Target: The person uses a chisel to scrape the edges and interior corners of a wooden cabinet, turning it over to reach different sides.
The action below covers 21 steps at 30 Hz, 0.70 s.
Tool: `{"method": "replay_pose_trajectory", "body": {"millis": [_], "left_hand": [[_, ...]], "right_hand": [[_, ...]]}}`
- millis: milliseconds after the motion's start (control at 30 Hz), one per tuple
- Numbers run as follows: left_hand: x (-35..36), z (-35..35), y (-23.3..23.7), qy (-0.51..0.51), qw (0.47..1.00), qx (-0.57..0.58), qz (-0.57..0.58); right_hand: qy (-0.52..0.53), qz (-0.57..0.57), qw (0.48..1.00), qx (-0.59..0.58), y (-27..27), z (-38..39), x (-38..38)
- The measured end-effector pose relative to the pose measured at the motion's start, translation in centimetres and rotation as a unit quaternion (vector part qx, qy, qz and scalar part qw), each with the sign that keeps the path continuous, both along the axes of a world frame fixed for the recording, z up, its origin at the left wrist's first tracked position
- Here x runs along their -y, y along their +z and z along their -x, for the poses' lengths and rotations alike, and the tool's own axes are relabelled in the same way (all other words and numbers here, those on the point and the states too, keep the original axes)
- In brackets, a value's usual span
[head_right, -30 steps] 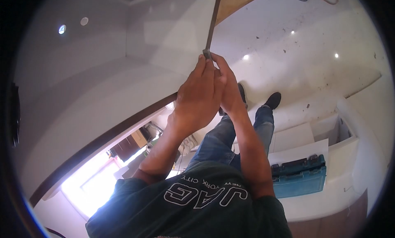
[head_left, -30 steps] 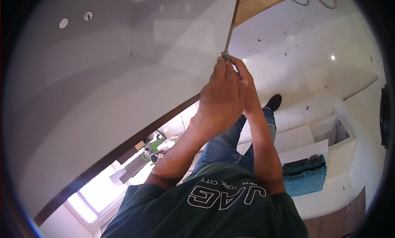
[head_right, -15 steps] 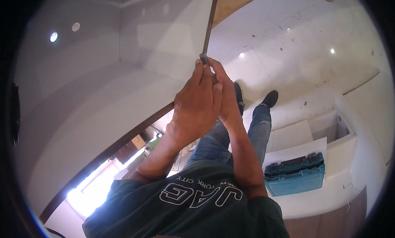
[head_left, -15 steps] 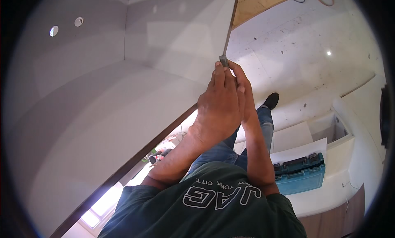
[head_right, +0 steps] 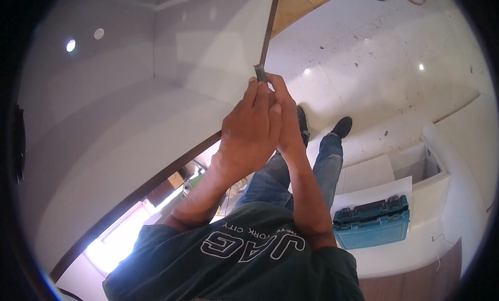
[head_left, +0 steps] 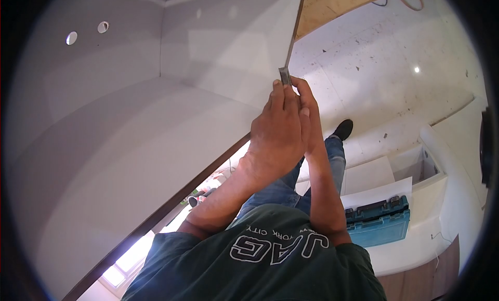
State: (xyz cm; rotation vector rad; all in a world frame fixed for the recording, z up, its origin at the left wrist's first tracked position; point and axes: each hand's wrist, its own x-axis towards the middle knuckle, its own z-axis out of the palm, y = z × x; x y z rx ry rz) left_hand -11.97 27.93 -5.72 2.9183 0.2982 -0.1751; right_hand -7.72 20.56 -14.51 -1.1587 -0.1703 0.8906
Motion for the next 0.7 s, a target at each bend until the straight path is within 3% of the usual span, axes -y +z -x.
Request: {"method": "replay_pose_trajectory", "body": {"millis": [167,233,333,500,700], "left_hand": [[-0.2,-0.3,0.1,-0.008,1.0,-0.009,0.003],[0.4,-1.1,1.1,0.116,0.987,-0.049,0.094],[0.3,-1.3,1.1,0.125,0.985,-0.081,0.082],[0.3,-0.8,0.9,0.102,0.989,-0.083,0.073],[0.4,-1.0,1.2,0.109,0.988,-0.084,0.071]], "right_hand": [[-0.032,-0.033,0.998,-0.031,0.6,0.1,-0.2],[-0.029,-0.019,0.999,-0.022,0.8,0.2,0.0],[-0.04,-0.025,0.999,-0.007,1.0,0.3,-0.2],[-0.061,-0.053,0.993,-0.092,1.0,0.3,-0.2],[-0.061,-0.032,0.997,-0.044,0.1,0.5,-0.3]]}}
